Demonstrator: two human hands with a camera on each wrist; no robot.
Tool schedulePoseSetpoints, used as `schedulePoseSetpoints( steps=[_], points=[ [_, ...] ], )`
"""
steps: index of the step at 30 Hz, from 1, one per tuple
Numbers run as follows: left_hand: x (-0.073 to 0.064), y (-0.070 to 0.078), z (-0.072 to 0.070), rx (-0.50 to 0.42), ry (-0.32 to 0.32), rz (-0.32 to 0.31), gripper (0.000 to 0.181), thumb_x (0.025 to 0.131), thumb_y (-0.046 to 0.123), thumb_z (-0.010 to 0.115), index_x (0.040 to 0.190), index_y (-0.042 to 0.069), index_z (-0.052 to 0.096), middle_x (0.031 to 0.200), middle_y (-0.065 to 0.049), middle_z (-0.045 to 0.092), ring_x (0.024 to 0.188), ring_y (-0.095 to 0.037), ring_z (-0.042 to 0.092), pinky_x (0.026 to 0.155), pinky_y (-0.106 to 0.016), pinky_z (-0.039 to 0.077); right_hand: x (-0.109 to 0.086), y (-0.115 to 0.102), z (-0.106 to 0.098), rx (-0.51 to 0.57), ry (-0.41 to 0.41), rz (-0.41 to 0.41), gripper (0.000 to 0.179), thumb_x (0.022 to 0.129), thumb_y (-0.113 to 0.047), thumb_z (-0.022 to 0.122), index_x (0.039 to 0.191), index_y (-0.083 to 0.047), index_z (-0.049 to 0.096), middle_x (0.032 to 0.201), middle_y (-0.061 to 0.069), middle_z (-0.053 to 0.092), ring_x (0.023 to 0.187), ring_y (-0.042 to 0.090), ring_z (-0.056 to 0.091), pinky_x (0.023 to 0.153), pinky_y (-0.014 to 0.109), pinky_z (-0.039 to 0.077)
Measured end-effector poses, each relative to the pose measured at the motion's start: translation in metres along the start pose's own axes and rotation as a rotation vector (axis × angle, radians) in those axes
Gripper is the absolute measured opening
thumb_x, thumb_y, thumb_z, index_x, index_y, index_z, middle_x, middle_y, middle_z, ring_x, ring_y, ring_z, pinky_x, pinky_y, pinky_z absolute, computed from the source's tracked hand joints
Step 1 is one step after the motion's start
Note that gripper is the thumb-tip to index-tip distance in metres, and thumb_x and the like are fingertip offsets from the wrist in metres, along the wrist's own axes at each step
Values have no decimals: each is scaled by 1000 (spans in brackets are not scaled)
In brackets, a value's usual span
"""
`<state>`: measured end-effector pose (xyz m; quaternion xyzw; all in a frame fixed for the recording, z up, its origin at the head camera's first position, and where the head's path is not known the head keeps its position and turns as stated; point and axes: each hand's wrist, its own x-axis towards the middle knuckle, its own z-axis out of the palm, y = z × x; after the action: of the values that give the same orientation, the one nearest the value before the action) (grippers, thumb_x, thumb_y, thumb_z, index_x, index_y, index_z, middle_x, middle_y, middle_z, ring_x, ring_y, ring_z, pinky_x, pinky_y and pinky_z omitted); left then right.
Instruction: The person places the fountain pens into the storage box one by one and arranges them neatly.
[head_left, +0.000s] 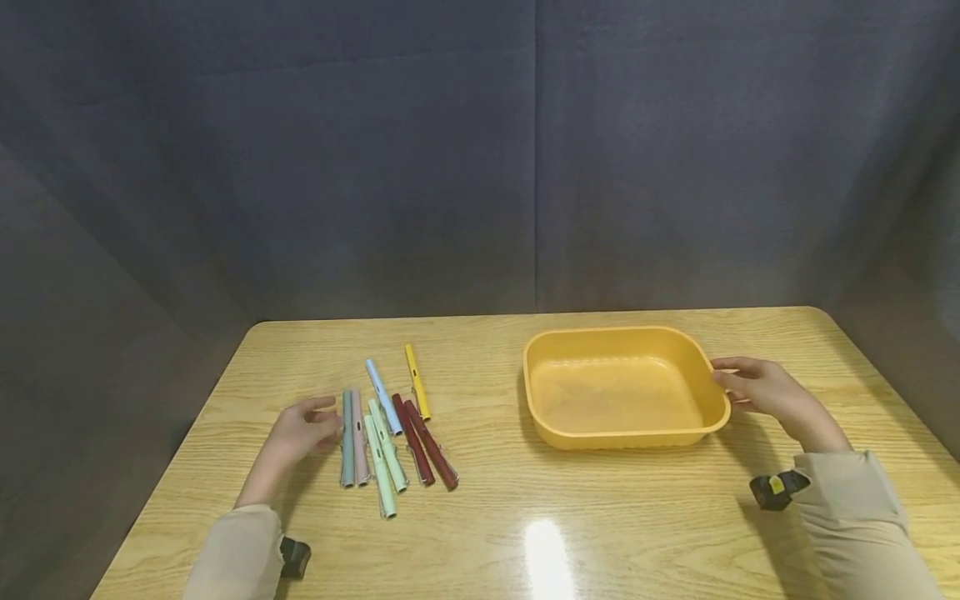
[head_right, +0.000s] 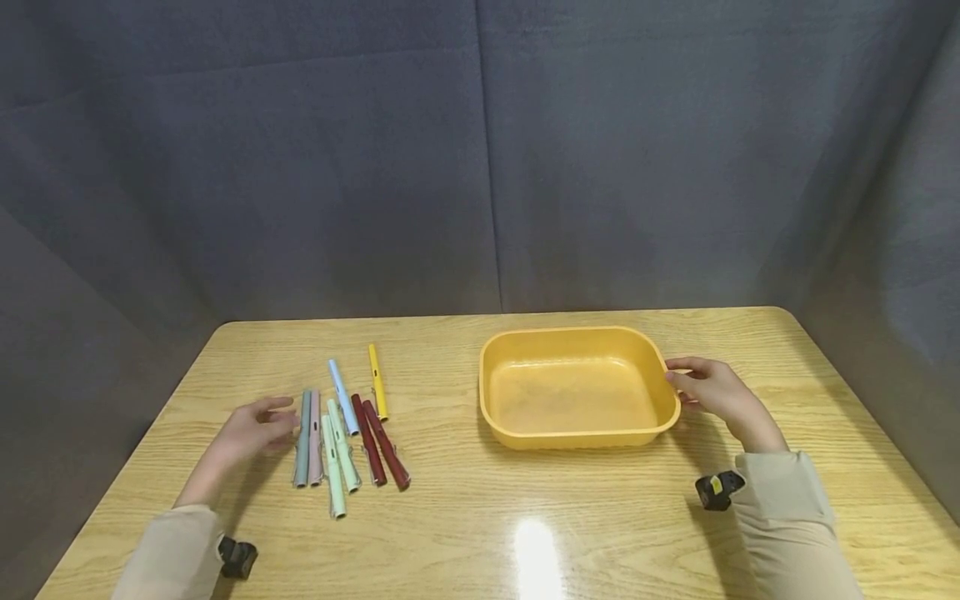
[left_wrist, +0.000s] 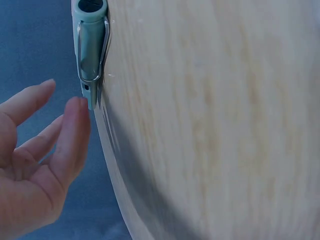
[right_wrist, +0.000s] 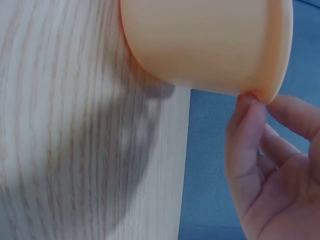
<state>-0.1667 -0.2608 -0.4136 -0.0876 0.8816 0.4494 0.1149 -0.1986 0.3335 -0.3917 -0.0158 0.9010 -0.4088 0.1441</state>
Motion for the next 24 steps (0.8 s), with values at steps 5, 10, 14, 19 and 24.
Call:
schedulePoseSetpoints(
  steps=[5,10,14,19,24],
  points=[
    [1,-1,1,-10,-23,-23,57,93,12,58,140,-12,35,128,-35,52,100,-30,66,82,-36,61,-1,0,1,17,-8,-13,56,100,-25,47,137,16,35,113,17,66,82,-2,59,81,29,59],
    [3,-2,2,-11,-32,-19,60,91,11,61,139,-13,35,124,-35,54,91,-21,67,79,-34,62,-1,0,3,35,-5,-18,56,99,-24,49,136,16,35,108,10,67,82,-1,58,78,25,58],
    [3,-2,3,-11,-45,-20,62,90,11,64,138,-14,35,121,-35,55,88,-18,67,78,-33,62,-1,-2,6,66,-9,-26,55,99,-22,49,136,17,35,110,14,66,82,0,60,76,22,58],
    [4,-1,6,-15,-49,-27,63,88,9,65,138,-14,35,121,-34,53,85,-17,67,78,-33,62,1,-6,10,77,-18,-11,56,99,-21,49,137,17,34,109,14,66,82,0,60,74,20,59],
    [10,-6,7,-30,-46,-40,67,85,10,71,137,-14,37,115,-31,57,82,-18,67,74,-31,62,3,-9,11,58,-21,10,57,99,-22,49,138,16,33,111,16,65,82,1,59,72,18,58]
  ],
)
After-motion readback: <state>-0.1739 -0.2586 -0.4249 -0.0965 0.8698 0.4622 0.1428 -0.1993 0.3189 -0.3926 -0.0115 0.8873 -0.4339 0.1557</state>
